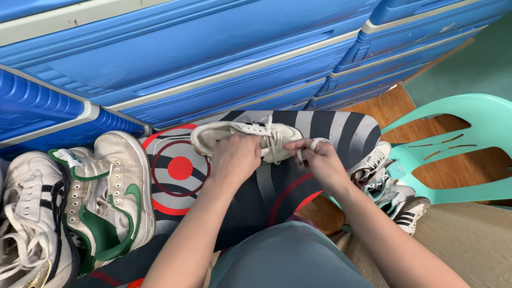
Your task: The person sits on the floor and laces a pair of white sneakers. They thread the laces through the eyelets, tighten them, and tie a bow on each shoe. The shoes are handled one at a time and placed on the floor after lacing.
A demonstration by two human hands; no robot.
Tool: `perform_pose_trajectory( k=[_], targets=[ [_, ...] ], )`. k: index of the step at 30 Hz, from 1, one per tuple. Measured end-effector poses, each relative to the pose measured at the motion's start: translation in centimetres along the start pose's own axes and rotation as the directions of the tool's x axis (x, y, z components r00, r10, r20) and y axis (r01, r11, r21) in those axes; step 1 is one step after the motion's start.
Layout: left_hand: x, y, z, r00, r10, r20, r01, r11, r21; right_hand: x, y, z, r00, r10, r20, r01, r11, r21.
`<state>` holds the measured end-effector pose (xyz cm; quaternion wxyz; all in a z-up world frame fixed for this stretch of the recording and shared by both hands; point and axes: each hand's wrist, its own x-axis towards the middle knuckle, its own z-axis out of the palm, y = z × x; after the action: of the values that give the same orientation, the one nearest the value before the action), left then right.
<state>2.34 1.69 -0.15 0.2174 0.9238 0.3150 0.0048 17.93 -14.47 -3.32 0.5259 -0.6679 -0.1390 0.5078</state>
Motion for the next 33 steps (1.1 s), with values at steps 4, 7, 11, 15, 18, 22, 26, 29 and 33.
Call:
perform_pose_trajectory(
  k=[4,7,11,15,18,22,26,29,33],
  targets=[
    [0.6,0.4,-0.4,0.999,-0.038,0.016,0.038,0.999,-0.032,1.2,-0.2,1.1,0.995,-0.033,-0.092,0.019,0.989,-0.143],
    [0.4,0.7,-0.4,0.993,-0.103,0.053,0.105,0.994,-0.037,1.1,-1.4,2.3,0.981,-0.109,-0.16,0.041,0.924,-0.38],
    [-0.7,1.0,0.9,0.988,-0.152,0.027,0.155,0.98,-0.128,0.5,-2.4,3.3,0.929,-0.343,-0.136,0.191,0.764,-0.617],
    [-1.4,0.4,2.0,0.986,-0.128,-0.107,0.106,0.976,-0.19,0.1,-3.2,5.5,0.961,-0.206,-0.185,0.0,0.668,-0.744],
    [-1.5,-0.3,2.2,0.984,-0.162,-0.073,0.144,0.967,-0.212,1.0,-3.9,7.1,0.961,-0.215,-0.176,-0.023,0.57,-0.821],
    [-1.7,-0.7,1.9,0.984,-0.143,-0.102,0.109,0.952,-0.285,3.0,-3.8,7.8,0.963,-0.203,-0.175,-0.057,0.482,-0.874],
    [-1.7,-0.6,1.7,0.98,-0.181,-0.08,0.14,0.922,-0.361,4.3,-1.1,5.8,0.955,-0.284,0.082,0.253,0.642,-0.724],
    [-1.4,-0.9,1.7,0.984,-0.155,-0.086,0.108,0.911,-0.399,3.0,1.2,1.8,0.91,-0.202,0.361,0.256,0.961,-0.106],
    [-1.0,-0.4,2.3,0.99,-0.093,-0.11,0.038,0.905,-0.424,-0.1,2.6,-1.9,0.922,-0.188,0.34,0.216,0.975,-0.047]
  ],
)
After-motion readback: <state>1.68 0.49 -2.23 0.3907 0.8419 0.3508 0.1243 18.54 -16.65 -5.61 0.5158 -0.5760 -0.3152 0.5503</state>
